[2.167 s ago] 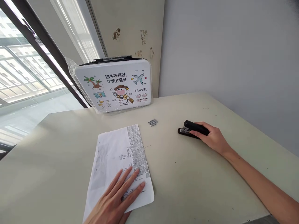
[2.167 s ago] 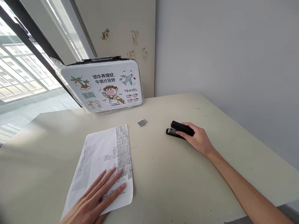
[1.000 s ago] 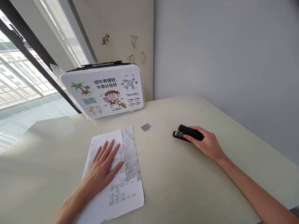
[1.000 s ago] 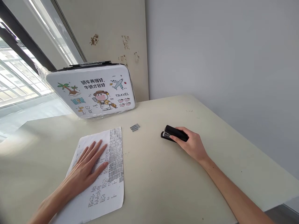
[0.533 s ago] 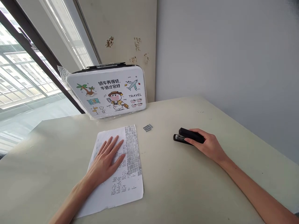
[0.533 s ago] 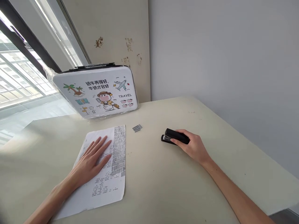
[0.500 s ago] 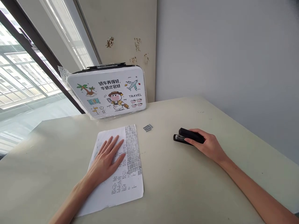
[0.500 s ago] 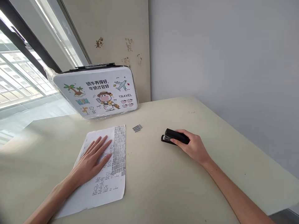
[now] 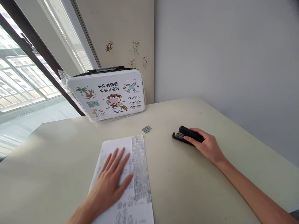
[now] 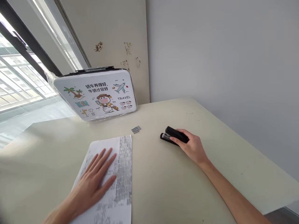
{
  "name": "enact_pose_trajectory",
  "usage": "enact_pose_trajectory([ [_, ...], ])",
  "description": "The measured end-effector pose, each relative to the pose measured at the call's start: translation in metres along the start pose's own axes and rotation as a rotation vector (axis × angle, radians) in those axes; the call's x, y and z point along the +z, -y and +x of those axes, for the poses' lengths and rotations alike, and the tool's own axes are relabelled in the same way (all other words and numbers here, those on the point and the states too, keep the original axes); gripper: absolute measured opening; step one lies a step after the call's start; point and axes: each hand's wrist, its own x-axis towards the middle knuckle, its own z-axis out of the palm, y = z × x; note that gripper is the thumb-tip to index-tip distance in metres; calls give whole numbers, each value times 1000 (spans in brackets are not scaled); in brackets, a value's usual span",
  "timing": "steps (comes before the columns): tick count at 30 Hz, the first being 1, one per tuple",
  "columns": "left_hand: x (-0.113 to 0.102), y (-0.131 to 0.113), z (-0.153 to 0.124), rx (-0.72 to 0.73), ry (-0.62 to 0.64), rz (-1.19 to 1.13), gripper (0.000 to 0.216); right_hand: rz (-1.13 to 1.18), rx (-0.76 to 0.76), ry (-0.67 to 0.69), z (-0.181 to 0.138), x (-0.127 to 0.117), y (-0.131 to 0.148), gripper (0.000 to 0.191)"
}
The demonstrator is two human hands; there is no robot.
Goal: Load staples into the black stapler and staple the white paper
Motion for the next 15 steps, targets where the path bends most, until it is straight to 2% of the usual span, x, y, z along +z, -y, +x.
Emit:
enact_pose_trajectory([
  [4, -1, -59, -14, 22, -31, 20, 73, 54, 3, -167, 5, -4, 0, 50],
  [7, 9, -97, 1, 71, -2, -5, 81, 73, -7, -264, 7, -14, 3, 50],
  [10, 31, -127, 41, 111, 27, -64, 85, 68, -42, -339, 4, -33, 14, 51],
  [15, 75, -175, 140, 64, 72, -201, 80, -2, -111, -368, -5, -69, 43, 47],
])
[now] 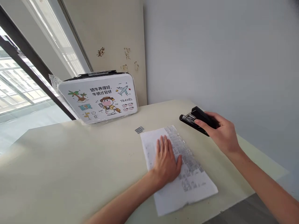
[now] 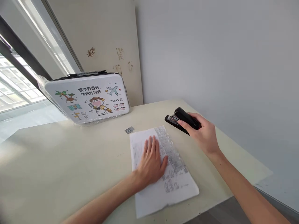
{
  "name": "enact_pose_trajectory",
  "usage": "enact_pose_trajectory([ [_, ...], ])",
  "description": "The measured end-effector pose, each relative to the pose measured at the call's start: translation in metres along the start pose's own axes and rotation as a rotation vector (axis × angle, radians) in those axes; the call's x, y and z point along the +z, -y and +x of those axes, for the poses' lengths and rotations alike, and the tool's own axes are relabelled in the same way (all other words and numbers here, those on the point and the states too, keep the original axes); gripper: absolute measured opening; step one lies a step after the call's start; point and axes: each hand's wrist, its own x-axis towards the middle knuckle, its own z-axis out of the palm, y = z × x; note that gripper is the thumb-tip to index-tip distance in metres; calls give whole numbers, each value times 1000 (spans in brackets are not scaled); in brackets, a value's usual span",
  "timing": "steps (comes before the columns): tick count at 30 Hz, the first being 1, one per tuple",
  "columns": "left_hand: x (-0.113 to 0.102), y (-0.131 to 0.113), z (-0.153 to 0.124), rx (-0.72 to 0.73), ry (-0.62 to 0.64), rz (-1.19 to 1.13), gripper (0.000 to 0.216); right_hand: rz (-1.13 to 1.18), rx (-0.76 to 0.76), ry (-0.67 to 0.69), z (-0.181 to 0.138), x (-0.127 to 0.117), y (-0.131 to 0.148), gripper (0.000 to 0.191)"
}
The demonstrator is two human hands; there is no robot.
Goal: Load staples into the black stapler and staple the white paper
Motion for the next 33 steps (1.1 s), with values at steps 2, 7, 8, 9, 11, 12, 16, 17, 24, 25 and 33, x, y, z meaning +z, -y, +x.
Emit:
enact_pose_trajectory([
  [2, 13, -16, 39, 5, 13, -52, 81, -8, -19, -4, 1, -8, 9, 45],
  [7, 17, -42, 85, 17, 67, -102, 81, 10, -57, 81, -2, -12, 25, 42],
  [8, 11, -40, 82, 48, 72, -113, 80, 16, -63, 110, -3, -11, 28, 41],
  [9, 4, -35, 74, 97, 74, -122, 78, 21, -66, 139, -6, -9, 31, 40],
  [11, -14, -13, 48, 258, 53, -138, 73, 30, -60, 185, -11, -4, 37, 39],
  [12, -25, 2, 30, 342, 21, -136, 69, 33, -51, 206, -14, 0, 39, 39],
  [16, -70, 73, -47, 348, -33, -169, 45, 74, -47, 342, -26, 31, 45, 39],
  [17, -80, 89, -63, 289, -53, -196, 40, 94, -63, 389, -29, 43, 47, 38],
  [24, -114, 160, -112, -406, -312, -546, 35, 277, -188, 801, -57, 137, 59, 35],
  [25, -115, 164, -113, -477, -339, -598, 37, 286, -198, 838, -61, 148, 59, 35],
  [33, -113, 166, -114, -578, -341, -691, 37, 307, -180, 916, -74, 179, 49, 36],
])
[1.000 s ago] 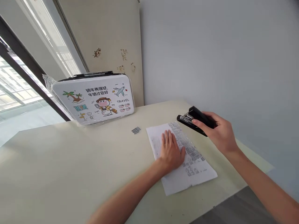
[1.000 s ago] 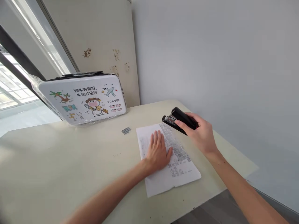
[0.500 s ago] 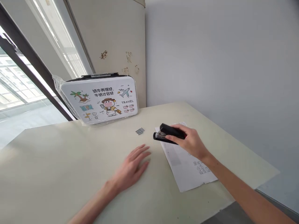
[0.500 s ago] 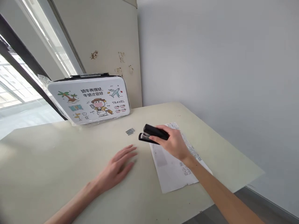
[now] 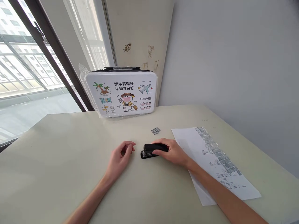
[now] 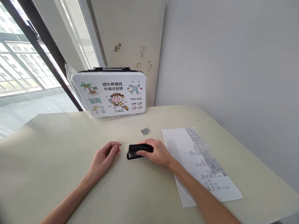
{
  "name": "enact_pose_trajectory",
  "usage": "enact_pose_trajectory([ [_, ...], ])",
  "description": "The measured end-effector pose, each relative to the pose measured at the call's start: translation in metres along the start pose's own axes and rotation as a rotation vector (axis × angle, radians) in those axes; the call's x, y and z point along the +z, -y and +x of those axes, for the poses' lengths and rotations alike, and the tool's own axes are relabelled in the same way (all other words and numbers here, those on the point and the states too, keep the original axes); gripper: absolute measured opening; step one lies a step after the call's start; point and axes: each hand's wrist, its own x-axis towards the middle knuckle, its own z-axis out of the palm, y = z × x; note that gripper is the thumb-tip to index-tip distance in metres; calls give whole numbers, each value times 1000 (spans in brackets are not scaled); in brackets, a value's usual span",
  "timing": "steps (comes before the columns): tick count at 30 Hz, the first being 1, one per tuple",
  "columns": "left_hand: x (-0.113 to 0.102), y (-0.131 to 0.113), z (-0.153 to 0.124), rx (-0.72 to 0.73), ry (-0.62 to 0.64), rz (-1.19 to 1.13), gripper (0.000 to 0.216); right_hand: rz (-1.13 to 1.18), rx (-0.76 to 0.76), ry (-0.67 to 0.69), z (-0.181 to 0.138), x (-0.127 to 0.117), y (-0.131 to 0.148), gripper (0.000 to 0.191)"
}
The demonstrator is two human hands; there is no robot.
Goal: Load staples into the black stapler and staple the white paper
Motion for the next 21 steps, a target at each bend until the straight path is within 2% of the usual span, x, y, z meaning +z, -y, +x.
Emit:
enact_pose_trajectory([
  [2, 0, -1, -1, -12, -1, -16, 36, 35, 37, -46, -2, -1, -3, 38],
  [6, -1, -1, 1, -28, -45, -63, 33, 77, 126, -233, -5, -1, -10, 44],
  [8, -1, 2, 2, -26, -74, -73, 32, 79, 144, -253, -5, 1, -14, 42],
  [17, -7, 4, 7, -32, -242, -60, 30, 21, 135, -235, -4, 4, -16, 40],
  [21, -7, 4, 6, -68, -175, -116, 32, -158, -18, -19, -8, -1, -5, 29],
])
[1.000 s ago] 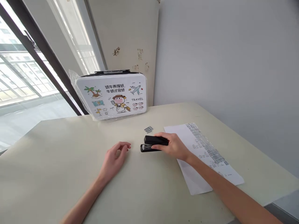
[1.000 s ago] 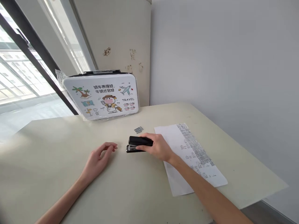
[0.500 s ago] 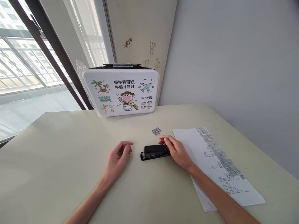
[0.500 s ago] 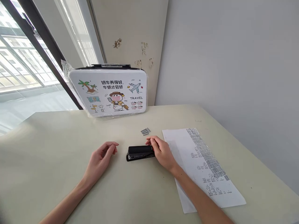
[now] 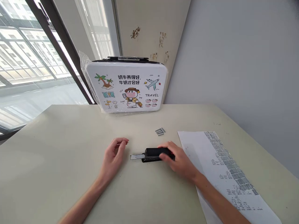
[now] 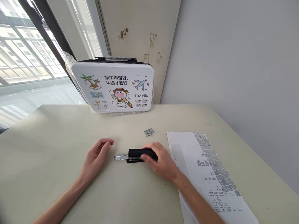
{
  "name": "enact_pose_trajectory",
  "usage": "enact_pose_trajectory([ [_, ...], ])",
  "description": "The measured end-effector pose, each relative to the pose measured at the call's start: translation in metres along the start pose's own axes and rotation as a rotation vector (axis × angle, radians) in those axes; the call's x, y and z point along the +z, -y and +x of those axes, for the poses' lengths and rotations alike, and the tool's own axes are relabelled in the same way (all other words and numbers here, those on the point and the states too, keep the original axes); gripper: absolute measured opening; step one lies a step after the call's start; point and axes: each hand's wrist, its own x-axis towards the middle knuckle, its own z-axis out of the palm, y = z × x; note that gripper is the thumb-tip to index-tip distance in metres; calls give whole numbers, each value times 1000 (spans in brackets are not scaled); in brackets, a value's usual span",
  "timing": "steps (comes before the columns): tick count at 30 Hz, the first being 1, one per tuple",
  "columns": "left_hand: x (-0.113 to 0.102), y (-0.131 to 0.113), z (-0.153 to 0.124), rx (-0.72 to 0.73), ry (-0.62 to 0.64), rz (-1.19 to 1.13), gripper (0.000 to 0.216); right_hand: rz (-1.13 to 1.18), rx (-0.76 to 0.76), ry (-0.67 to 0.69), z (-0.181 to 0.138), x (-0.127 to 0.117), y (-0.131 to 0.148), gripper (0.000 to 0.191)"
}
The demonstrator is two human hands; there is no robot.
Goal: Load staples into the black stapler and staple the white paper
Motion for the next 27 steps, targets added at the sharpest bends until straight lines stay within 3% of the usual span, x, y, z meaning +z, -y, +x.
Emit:
enact_pose_trajectory([
  [3, 2, 0, -5, -15, 77, -68, 35, -134, -132, 77, -3, -2, 3, 27],
  [6, 7, -2, -11, -75, 146, -273, 38, -168, -190, 5, -6, 2, 0, 24],
  [11, 17, -3, -18, -417, 173, -957, 48, -282, -425, -194, -12, 11, 6, 30],
  [15, 21, -2, -23, -603, 277, -1269, 55, -420, -655, -252, -16, 18, 24, 42],
  [20, 18, -2, -26, -628, 245, -1398, 48, -529, -741, -246, -20, 26, 30, 48],
  [27, 17, 0, -22, -637, 201, -1403, 38, -536, -643, -200, -26, 28, 21, 56],
])
